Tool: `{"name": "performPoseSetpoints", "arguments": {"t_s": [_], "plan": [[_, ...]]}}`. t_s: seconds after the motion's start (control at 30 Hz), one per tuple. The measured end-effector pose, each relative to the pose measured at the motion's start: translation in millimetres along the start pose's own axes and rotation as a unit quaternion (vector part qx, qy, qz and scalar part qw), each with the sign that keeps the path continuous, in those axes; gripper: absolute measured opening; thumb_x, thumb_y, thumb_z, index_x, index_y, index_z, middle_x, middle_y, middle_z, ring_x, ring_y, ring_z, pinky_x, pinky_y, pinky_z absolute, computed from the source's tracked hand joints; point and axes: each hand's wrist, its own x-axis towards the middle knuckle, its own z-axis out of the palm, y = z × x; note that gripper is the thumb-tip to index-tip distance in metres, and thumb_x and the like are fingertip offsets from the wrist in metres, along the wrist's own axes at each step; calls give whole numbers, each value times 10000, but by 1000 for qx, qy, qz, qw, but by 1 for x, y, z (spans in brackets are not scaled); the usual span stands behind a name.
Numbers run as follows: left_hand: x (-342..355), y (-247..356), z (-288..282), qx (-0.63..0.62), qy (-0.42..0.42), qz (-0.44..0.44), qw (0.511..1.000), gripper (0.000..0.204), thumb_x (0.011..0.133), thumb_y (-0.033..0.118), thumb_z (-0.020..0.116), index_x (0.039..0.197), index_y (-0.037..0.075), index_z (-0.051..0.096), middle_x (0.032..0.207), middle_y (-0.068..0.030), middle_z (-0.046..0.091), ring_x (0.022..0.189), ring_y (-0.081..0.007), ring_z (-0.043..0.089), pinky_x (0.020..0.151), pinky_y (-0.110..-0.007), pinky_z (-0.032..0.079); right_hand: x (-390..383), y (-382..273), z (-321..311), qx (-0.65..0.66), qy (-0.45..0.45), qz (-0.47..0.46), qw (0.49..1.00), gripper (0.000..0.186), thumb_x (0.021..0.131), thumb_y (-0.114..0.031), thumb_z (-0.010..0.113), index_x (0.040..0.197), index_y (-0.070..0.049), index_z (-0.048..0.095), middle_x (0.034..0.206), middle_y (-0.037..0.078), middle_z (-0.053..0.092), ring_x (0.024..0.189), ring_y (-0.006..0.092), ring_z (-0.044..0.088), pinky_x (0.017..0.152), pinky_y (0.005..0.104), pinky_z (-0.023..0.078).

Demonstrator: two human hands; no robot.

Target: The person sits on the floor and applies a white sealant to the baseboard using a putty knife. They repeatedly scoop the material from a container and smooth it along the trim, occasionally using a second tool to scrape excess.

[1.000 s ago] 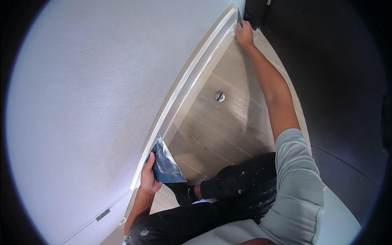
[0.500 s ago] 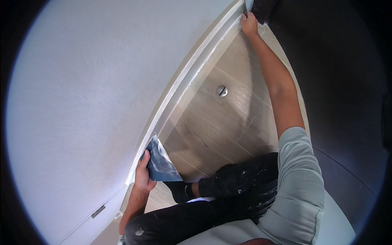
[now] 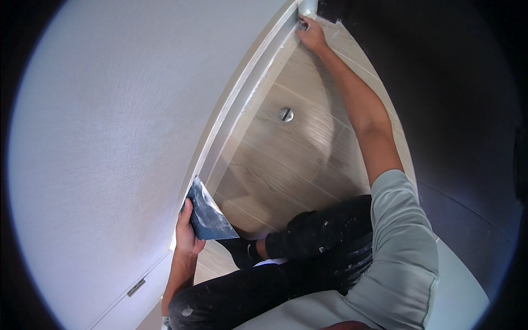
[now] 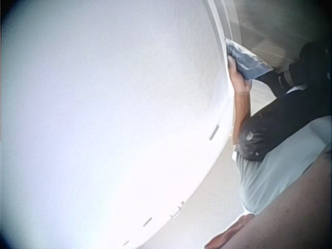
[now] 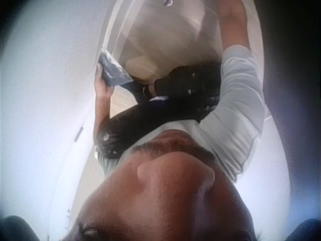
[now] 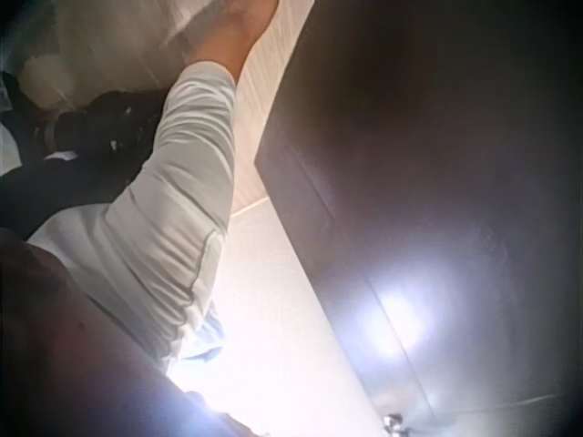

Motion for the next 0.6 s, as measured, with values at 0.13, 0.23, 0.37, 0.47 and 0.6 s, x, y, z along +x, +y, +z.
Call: {"name": "performPoseSetpoints", "arguments": {"t_s": [0.13, 0.23, 0.37, 0.47, 0.6], "plan": [[1, 0, 3, 4, -12, 2, 1000, 380, 1006, 361, 501, 1240, 65, 553, 1072, -75, 670, 919, -183, 677, 823, -341, 563, -29, -6, 11, 20, 4, -34, 999, 610, 694, -145, 704, 1291, -82, 595, 1238, 172, 625, 1139, 317, 601, 1007, 363, 450], [-1, 3, 9, -5, -29, 5, 1000, 371, 1007, 331, 509, 1235, 42, 553, 1076, -86, 669, 936, -178, 677, 842, -332, 556, -55, -12, 21, 5, 20, -71, 997, 604, 686, -104, 701, 1279, -63, 592, 1238, 165, 617, 1156, 330, 575, 1017, 379, 441], [-4, 4, 13, -12, -26, 12, 1000, 373, 1008, 322, 509, 1235, 29, 553, 1087, -95, 669, 954, -179, 677, 864, -327, 549, -91, -35, 35, 36, -13, -45, 998, 619, 680, -94, 695, 1286, -50, 576, 1245, 167, 603, 1153, 340, 556, 1027, 394, 423], [-8, 6, 15, -21, -58, -1, 998, 380, 1009, 326, 506, 1242, 29, 550, 1112, -97, 666, 978, -182, 673, 875, -327, 547, -118, -57, 39, 27, -18, -44, 999, 617, 674, -94, 699, 1277, -40, 580, 1235, 174, 603, 1149, 349, 553, 1016, 401, 424], [-9, 7, 21, -20, -59, 8, 998, 381, 1011, 326, 502, 1245, 30, 550, 1122, -94, 666, 993, -182, 671, 884, -331, 543, -149, -74, 47, 44, -27, -42, 998, 614, 660, -69, 708, 1256, -5, 576, 1200, 177, 608, 1116, 350, 564, 996, 421, 429]]}}
